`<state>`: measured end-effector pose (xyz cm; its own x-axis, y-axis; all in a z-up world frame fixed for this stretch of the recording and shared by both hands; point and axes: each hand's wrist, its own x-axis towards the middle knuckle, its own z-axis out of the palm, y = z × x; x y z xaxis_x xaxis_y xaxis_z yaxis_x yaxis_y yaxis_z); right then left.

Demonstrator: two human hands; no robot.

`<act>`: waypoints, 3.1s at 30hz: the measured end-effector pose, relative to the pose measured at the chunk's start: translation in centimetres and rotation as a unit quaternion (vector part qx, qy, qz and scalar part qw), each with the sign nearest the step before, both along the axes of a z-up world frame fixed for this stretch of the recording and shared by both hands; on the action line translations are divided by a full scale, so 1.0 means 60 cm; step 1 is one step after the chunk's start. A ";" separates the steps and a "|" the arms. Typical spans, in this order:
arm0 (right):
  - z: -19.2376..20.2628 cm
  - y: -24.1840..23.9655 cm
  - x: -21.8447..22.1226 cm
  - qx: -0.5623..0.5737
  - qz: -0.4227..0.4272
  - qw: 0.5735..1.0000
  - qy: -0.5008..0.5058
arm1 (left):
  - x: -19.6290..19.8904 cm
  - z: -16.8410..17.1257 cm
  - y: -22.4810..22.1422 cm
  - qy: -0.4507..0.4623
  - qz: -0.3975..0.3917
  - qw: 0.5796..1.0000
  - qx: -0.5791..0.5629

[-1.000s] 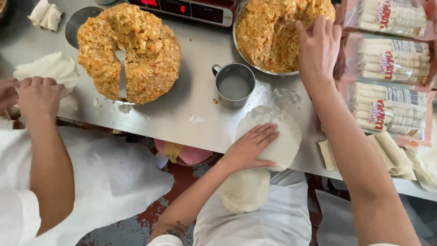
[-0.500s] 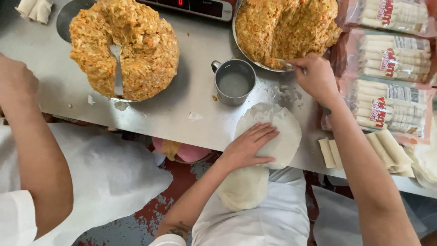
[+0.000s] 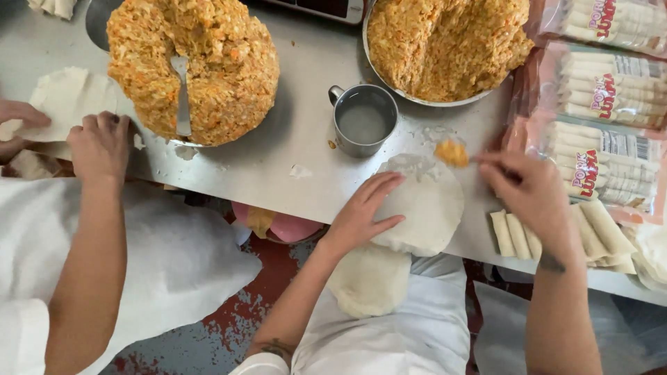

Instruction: Rolling lumpia (spring rolls) by placing filling on a wrapper and rolling it into a cylinder.

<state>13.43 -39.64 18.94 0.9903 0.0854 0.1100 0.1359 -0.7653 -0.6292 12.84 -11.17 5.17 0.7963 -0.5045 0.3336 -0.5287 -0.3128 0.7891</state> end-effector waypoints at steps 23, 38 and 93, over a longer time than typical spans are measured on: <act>-0.107 0.055 -0.102 -0.144 -0.062 0.978 0.135 | -0.028 0.027 0.019 0.015 -0.050 0.998 0.033; -0.082 0.027 0.126 -0.212 -0.079 0.962 -0.152 | -0.030 0.028 -0.023 -0.235 -0.018 0.971 0.027; -0.193 0.090 -0.115 0.075 -0.210 0.974 -0.028 | -0.065 0.027 -0.044 -0.026 0.257 0.955 0.146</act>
